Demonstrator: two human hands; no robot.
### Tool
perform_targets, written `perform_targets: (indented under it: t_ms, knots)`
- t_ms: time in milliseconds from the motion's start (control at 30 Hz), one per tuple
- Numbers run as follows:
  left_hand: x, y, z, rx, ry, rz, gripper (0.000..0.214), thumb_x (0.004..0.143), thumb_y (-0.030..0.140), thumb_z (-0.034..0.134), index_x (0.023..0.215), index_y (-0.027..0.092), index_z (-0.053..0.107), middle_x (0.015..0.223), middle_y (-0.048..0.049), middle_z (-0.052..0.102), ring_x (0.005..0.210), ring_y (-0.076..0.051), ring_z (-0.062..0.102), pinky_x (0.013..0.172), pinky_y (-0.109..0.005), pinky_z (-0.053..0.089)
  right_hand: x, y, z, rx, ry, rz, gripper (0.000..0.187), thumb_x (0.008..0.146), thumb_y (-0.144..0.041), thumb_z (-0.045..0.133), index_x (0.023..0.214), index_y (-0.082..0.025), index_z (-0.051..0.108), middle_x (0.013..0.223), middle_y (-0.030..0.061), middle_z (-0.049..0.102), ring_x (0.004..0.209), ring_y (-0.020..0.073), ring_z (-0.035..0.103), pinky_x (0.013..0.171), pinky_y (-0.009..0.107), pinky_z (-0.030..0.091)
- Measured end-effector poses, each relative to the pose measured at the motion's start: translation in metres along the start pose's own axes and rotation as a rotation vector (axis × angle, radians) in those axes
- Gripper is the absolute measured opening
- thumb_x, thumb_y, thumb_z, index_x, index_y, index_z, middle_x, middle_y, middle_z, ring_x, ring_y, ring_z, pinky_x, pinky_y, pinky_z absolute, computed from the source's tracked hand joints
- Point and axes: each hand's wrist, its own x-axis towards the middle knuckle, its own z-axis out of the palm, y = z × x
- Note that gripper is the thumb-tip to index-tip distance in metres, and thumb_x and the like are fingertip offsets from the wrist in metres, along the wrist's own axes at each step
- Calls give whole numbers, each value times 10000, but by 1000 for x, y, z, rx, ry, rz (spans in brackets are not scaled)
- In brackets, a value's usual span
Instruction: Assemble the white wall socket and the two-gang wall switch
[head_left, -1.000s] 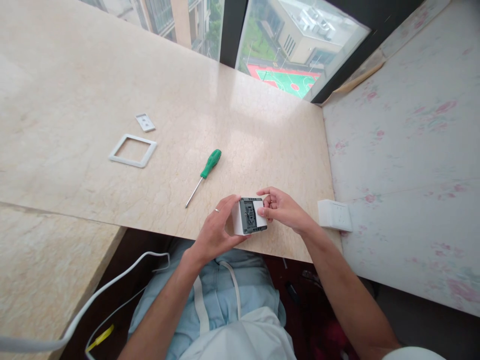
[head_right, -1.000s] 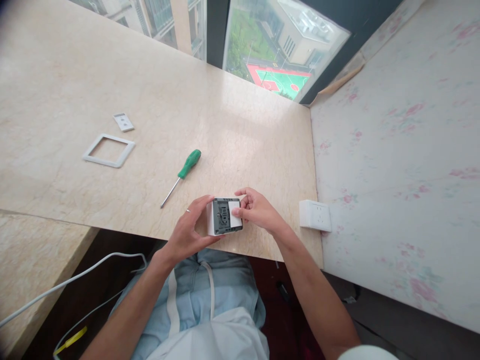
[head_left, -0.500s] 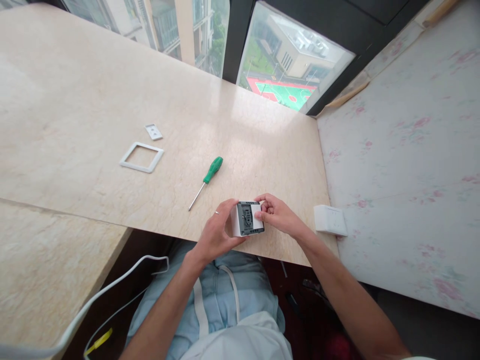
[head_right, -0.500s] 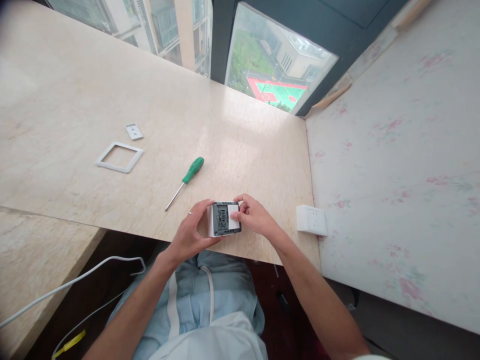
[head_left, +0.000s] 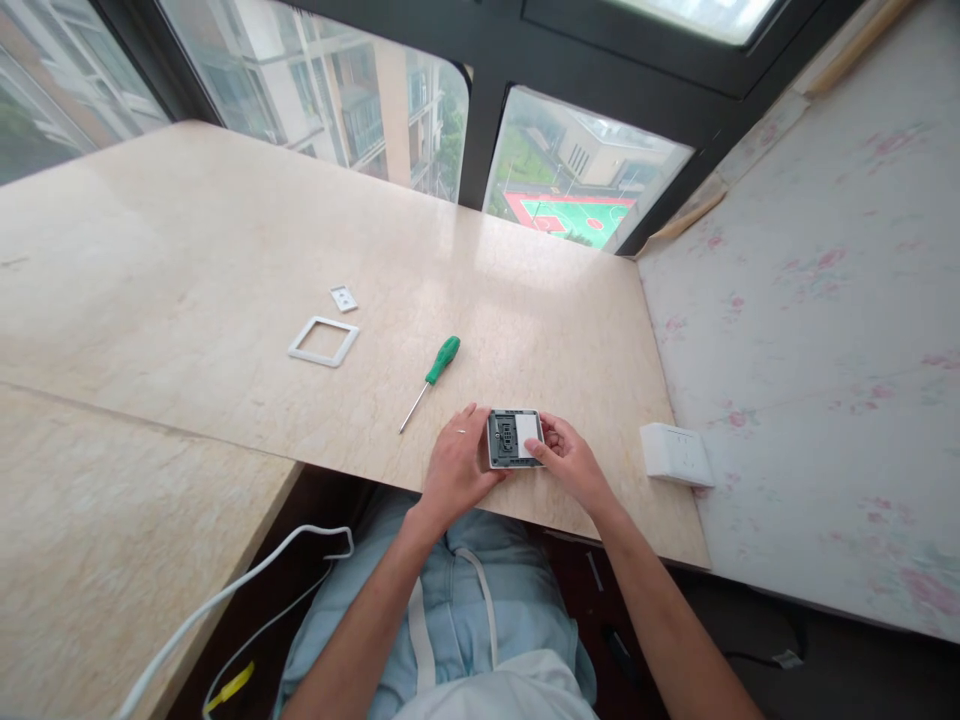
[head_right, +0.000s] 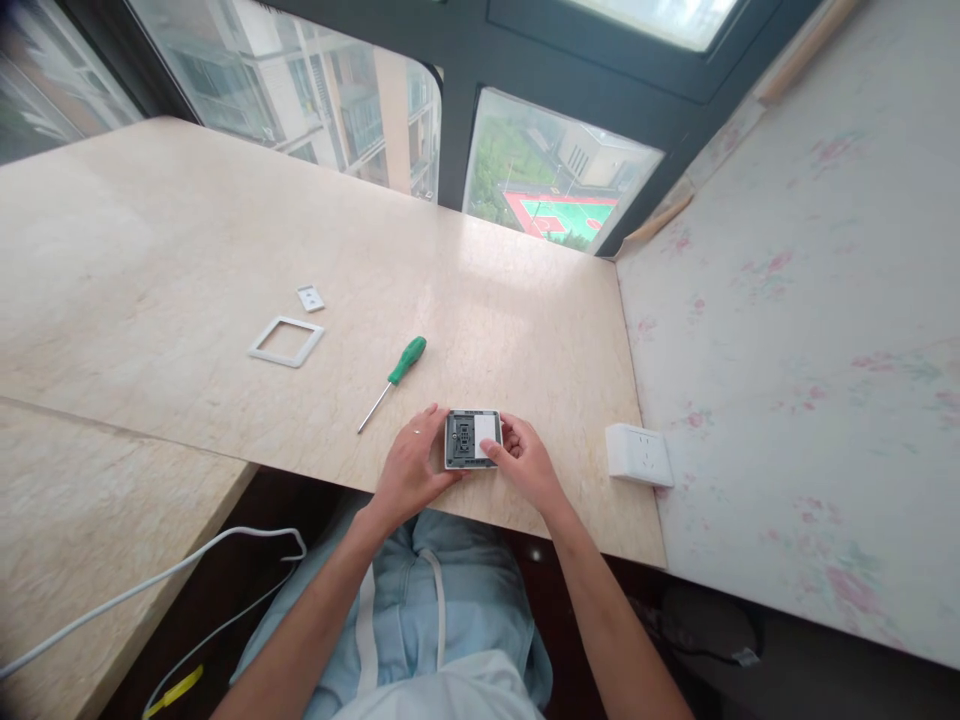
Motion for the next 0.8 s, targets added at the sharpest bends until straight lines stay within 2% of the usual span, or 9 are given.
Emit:
perform_targets:
  t_ms: [133,200,300,433,567,667,800]
  knots:
    - [4,6,2,49,-15,-24,844,717,320,830,1441,196,415,1450,-177,580,1424,-364,476,1176,-602,349,-9,1,-6,-99,35,-109,723,822,-562,723,1445,-267,505,1345,131,538,864,184,652,755,378,605]
    - [5,6,2,58,-27,-28,854,714,322,835,1442,172,413,1458,-183,574,1428,-356,471,1192,-589,328,-13,-3,-7,-203,48,-217,633,846,-534,714,1411,-295,560,1452,141,450,1025,234,641,806,401,607]
    - [5,7,2,56,-37,-40,865,714,335,840,1445,160,411,1458,-188,575,1431,-353,469,1199,-584,317,-14,-11,-7,-341,25,-308,490,879,-520,686,1314,-296,658,1521,136,411,1201,294,588,927,463,580]
    - [5,8,2,44,-35,-44,838,730,346,824,1446,197,415,1453,-168,584,1423,-346,482,1194,-585,321,-10,-15,-9,-403,-5,-291,487,885,-521,683,1309,-282,660,1561,142,423,1317,327,535,1021,514,527]
    - [6,9,1,46,-36,-50,830,742,342,810,1456,206,409,1454,-166,584,1427,-344,478,1189,-592,320,-5,-10,-13,-318,-66,-247,482,872,-497,697,1313,-310,639,1545,119,473,1452,322,422,1023,485,525]
    - [7,11,0,45,-52,-50,823,744,324,802,1457,201,410,1453,-166,586,1427,-343,479,1188,-591,319,-4,-5,-13,-209,-52,-180,496,839,-481,731,1298,-319,638,1552,104,467,1451,308,432,992,447,546]
    - [7,12,-1,51,-67,-63,818,746,321,800,1457,200,412,1465,-158,578,1438,-339,467,1199,-578,305,-4,-6,-10,-135,-31,-129,537,782,-461,785,1275,-292,654,1564,119,462,1426,323,467,978,451,551]
